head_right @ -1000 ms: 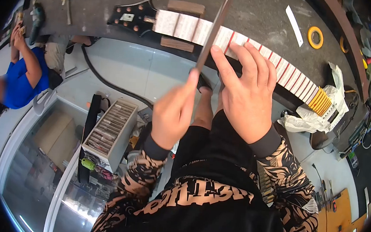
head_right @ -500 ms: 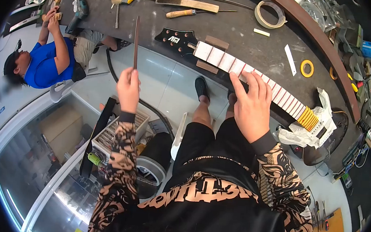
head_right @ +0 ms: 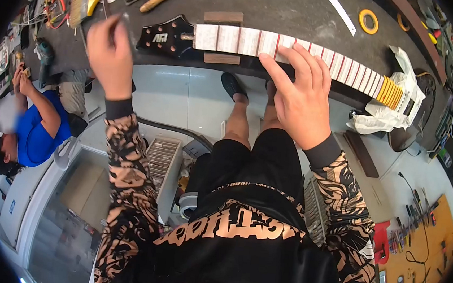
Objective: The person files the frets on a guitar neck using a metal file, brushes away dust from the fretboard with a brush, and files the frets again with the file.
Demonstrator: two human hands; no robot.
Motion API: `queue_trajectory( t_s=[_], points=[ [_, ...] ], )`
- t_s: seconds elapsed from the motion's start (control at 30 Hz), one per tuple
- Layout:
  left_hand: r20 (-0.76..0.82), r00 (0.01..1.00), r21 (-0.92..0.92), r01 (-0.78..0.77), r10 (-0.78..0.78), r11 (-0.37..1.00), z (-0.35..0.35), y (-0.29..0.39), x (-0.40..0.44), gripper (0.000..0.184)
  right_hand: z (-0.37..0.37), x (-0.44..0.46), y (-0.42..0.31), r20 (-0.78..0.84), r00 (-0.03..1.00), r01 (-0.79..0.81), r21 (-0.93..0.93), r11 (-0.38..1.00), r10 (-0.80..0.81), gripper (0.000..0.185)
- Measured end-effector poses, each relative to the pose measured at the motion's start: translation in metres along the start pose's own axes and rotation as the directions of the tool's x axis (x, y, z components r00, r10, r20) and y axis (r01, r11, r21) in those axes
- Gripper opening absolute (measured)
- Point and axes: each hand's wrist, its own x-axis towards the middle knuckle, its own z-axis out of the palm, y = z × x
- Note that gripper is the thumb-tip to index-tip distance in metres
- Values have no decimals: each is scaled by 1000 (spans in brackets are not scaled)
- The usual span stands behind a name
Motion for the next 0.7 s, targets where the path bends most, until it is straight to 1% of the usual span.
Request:
queue_trajectory(
  t_s=[0.07,0.13,0.17,0.2,0.27,0.37,0.47,0.5,0.6,0.63,0.67,0.7],
  points=[
    [189,972,-80,-129,142,988,31,18,35,21,4,-2,5,-12,1000,2,9,1000,-2,83],
    [355,887,47,-332,295,942,44,10,59,22,6,-2,6,-22,1000,7,12,1000,-7,82],
    [435,888,143,-231,148,962,29,48,72,21,7,-3,6,-23,1000,7,15,1000,-7,82],
    [452,877,127,-241,160,962,33,44,76,27,7,-3,7,-23,1000,8,18,1000,-8,82],
    [431,861,87,-338,271,937,37,36,80,22,7,-3,7,-20,1000,9,14,1000,-9,82],
    [506,782,64,-455,364,888,41,30,86,17,9,-6,13,-13,1000,7,7,1000,-7,83],
    [502,775,75,-480,383,874,40,27,89,15,11,-6,12,-20,1000,6,8,1000,-6,83],
    [547,784,111,-414,292,904,32,33,91,18,10,-5,12,-19,1000,5,8,1000,-5,83],
    [587,809,115,-117,28,987,2,57,89,20,12,-5,16,-26,999,20,18,1000,-19,84],
    [602,792,-121,-33,100,992,-3,4,73,22,11,-4,16,-31,999,29,20,999,-29,84],
    [541,841,-286,188,-4,940,-17,25,54,20,10,-3,16,-25,999,33,28,999,-32,84],
    [554,826,-469,417,-109,779,-29,38,36,24,9,-2,17,-23,999,35,35,999,-34,85]
  ],
)
